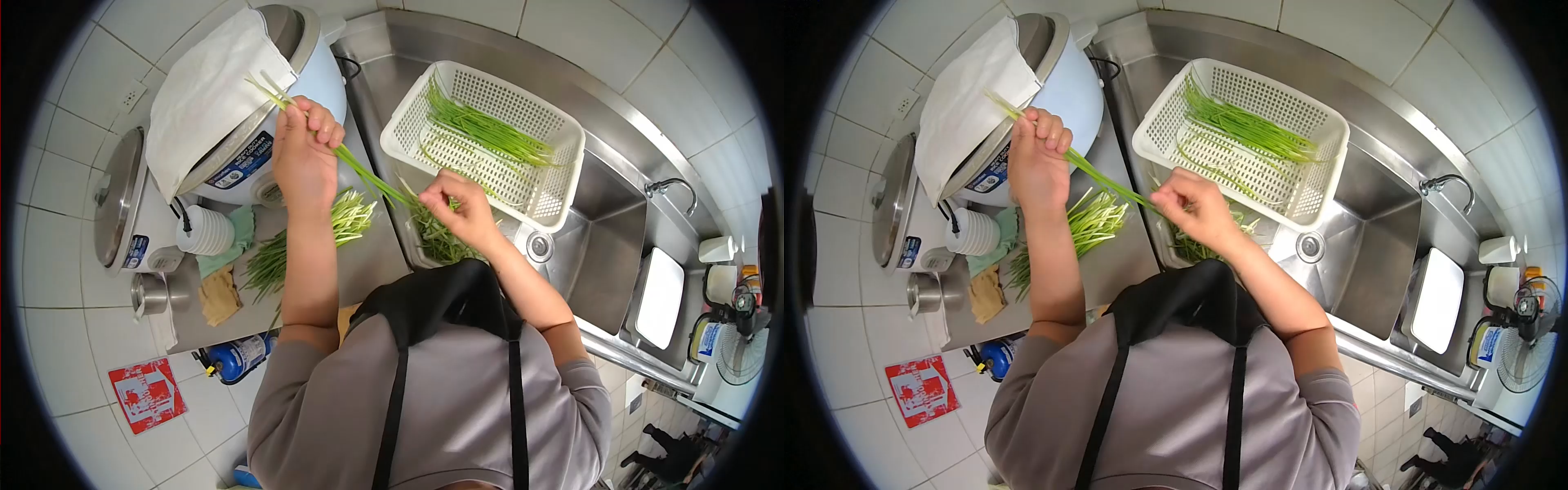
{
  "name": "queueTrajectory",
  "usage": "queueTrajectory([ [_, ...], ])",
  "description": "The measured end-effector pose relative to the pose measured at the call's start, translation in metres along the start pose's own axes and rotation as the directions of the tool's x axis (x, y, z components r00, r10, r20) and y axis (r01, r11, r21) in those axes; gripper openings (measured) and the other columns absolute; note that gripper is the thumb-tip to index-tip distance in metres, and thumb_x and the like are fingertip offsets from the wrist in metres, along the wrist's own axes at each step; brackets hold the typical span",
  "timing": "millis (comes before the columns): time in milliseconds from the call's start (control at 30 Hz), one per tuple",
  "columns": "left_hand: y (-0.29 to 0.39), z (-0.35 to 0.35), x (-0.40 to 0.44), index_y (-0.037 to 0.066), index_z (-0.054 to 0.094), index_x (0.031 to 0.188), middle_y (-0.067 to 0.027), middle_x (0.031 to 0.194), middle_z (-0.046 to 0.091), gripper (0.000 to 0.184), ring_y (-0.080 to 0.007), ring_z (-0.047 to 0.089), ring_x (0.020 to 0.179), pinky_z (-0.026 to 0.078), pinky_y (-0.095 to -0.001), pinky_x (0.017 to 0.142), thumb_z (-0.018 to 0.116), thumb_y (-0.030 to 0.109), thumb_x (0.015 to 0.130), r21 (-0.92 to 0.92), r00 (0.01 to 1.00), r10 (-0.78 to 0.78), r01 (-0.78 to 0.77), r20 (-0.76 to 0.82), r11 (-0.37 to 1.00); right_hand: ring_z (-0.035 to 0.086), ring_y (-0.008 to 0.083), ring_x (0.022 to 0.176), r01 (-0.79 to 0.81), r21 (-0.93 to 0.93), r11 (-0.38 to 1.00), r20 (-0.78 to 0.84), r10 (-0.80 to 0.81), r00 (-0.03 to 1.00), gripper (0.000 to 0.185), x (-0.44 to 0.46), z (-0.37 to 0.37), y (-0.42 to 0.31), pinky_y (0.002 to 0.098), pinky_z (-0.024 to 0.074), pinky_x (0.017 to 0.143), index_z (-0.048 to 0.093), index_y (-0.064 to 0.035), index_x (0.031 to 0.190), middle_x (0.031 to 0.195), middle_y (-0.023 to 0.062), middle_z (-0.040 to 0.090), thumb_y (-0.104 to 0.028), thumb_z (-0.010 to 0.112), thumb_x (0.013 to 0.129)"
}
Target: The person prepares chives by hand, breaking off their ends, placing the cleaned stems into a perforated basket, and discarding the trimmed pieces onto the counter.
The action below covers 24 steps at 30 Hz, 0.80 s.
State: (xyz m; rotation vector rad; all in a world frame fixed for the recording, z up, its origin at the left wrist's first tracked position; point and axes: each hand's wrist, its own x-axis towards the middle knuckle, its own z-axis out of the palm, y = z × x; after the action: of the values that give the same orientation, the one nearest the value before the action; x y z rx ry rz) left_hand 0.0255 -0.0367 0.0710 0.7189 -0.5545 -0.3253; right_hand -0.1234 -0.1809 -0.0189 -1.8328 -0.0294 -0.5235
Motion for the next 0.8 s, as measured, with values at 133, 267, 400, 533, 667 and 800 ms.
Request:
queueTrajectory([
  [133, -0.019, 0.018, -0.003, 0.008, 0.044, 0.089, 0.0006, 0.072, 0.037, 0.017, -0.0094, 0.033, 0.062, 0.031, -0.0243, 0.057, 0.038, 0.023, 0.097, 0.004, 0.995, 0.009, -0.009, -0.100, 1.000, 0.045, 0.0239, 0.063, 0.340, -0.481, 0.808, -0.026, -0.401, 0.916, 0.014, 0.009, 0.011, -0.014, 0.0329, 0.0390, 0.059, 0.059, -0.0039, 0.073, 0.066, 0.0073, 0.046, -0.009, 0.071, 0.066],
  [267, -0.033, 0.032, -0.006, 0.007, 0.044, 0.090, 0.0006, 0.073, 0.036, 0.016, -0.0095, 0.033, 0.063, 0.031, -0.0236, 0.057, 0.039, 0.021, 0.096, -0.061, 0.990, 0.012, -0.021, -0.142, 0.998, 0.046, 0.0246, 0.066, 0.259, -0.649, 0.715, -0.139, -0.447, 0.884, 0.012, 0.014, 0.012, -0.008, 0.0351, 0.0396, 0.060, 0.060, -0.0039, 0.072, 0.066, 0.0069, 0.047, -0.008, 0.069, 0.067],
  [400, -0.037, 0.030, -0.004, 0.008, 0.043, 0.089, 0.0009, 0.072, 0.036, 0.017, -0.0092, 0.033, 0.063, 0.031, -0.0236, 0.057, 0.039, 0.022, 0.096, -0.058, 0.991, 0.028, -0.036, -0.134, 0.998, 0.047, 0.0228, 0.065, 0.228, -0.458, 0.859, -0.169, -0.336, 0.927, 0.010, 0.008, 0.005, -0.006, 0.0314, 0.0398, 0.061, 0.062, -0.0034, 0.075, 0.068, 0.0084, 0.050, -0.004, 0.069, 0.068],
  [533, -0.035, 0.025, -0.002, 0.009, 0.043, 0.088, 0.0012, 0.071, 0.036, 0.018, -0.0090, 0.032, 0.062, 0.030, -0.0235, 0.057, 0.039, 0.025, 0.096, -0.040, 0.990, 0.024, -0.030, -0.139, 0.999, 0.048, 0.0127, 0.066, 0.058, 0.075, 0.995, -0.245, -0.038, 0.969, 0.007, -0.004, -0.004, 0.006, 0.0245, 0.0382, 0.061, 0.063, -0.0027, 0.080, 0.070, 0.0035, 0.054, -0.003, 0.067, 0.074],
  [667, -0.026, 0.020, -0.005, 0.009, 0.044, 0.088, 0.0012, 0.071, 0.036, 0.018, -0.0087, 0.032, 0.062, 0.030, -0.0230, 0.057, 0.039, 0.025, 0.096, -0.049, 0.992, 0.054, -0.060, -0.113, 0.997, 0.044, 0.0049, 0.064, -0.161, 0.432, 0.887, -0.233, 0.282, 0.931, 0.010, -0.017, -0.018, 0.017, 0.0207, 0.0350, 0.059, 0.059, -0.0014, 0.077, 0.066, -0.0034, 0.051, -0.009, 0.061, 0.083],
  [800, 0.003, 0.009, -0.017, 0.005, 0.047, 0.091, 0.0018, 0.070, 0.037, 0.016, -0.0069, 0.032, 0.059, 0.029, -0.0214, 0.053, 0.042, 0.020, 0.095, 0.110, 1.000, 0.010, -0.011, 0.008, 0.994, 0.041, 0.0087, 0.057, -0.328, 0.077, 0.941, -0.167, 0.337, 0.927, 0.029, -0.041, -0.041, 0.033, 0.0240, 0.0330, 0.053, 0.054, 0.0012, 0.063, 0.059, 0.0010, 0.046, -0.017, 0.063, 0.083],
])
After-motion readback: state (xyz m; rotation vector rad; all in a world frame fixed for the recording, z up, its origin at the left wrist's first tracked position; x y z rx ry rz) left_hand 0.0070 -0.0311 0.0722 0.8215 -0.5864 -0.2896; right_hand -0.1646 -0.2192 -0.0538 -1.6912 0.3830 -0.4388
